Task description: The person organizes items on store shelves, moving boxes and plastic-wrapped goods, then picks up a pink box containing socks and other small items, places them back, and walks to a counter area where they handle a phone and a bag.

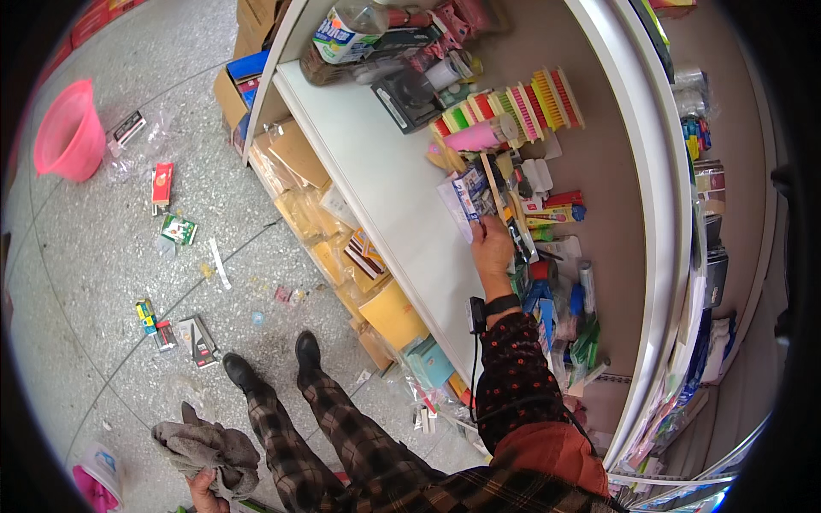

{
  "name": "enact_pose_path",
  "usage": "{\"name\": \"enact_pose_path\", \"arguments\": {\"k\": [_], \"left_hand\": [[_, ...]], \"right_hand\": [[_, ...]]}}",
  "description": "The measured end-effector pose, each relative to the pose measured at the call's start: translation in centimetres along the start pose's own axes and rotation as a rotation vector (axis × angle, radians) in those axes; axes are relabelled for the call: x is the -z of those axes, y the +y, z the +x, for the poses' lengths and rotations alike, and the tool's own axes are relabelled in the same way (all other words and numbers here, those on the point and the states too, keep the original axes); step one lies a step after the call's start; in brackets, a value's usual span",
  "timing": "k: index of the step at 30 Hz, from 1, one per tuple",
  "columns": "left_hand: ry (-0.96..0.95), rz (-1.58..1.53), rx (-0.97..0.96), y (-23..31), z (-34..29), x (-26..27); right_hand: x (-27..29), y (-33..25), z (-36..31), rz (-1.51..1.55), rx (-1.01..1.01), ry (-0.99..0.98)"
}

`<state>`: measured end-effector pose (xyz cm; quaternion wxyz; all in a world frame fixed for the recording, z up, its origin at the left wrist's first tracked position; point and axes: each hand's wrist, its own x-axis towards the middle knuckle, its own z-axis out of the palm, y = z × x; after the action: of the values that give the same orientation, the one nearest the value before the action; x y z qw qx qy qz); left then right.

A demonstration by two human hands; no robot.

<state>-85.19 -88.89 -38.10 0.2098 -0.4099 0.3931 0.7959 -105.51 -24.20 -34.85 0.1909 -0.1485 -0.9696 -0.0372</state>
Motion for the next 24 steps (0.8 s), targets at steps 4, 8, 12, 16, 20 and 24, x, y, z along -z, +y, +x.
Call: {"name": "enact_pose_path", "arguments": {"k": [4,8,12,16,20,24], "left_hand": [[0.040,0.004,-0.011,-0.5,-0.1,-0.4],[0.020,0.042,0.001,-0.6,-0.5,-1.6],[0.035,0.069,-0.027,-0.6,-0.9,-2.8],[0.055,0.083,-0.039,-0.7,-1.0,-3.3],[0.073,0.059,-0.038,-1.2,-0.7,-3.6],[0.036,0.051,-0.046,-1.5,-0.8,-4.7]], "right_hand": [[0.0,0.1,-0.1,0.013,-0.073,-0.048],[1.8,0.1,-0.7,0.035,-0.065,-0.116],[4.4,-0.9,1.2,0.064,0.075,0.070],[4.5,-1.8,9.4,0.483,-0.174,0.119],[1.3,-1.9,18.0,0.426,-0.162,0.131],[-0.8,-2.6,19.7,0.177,-0.181,0.122]]}}
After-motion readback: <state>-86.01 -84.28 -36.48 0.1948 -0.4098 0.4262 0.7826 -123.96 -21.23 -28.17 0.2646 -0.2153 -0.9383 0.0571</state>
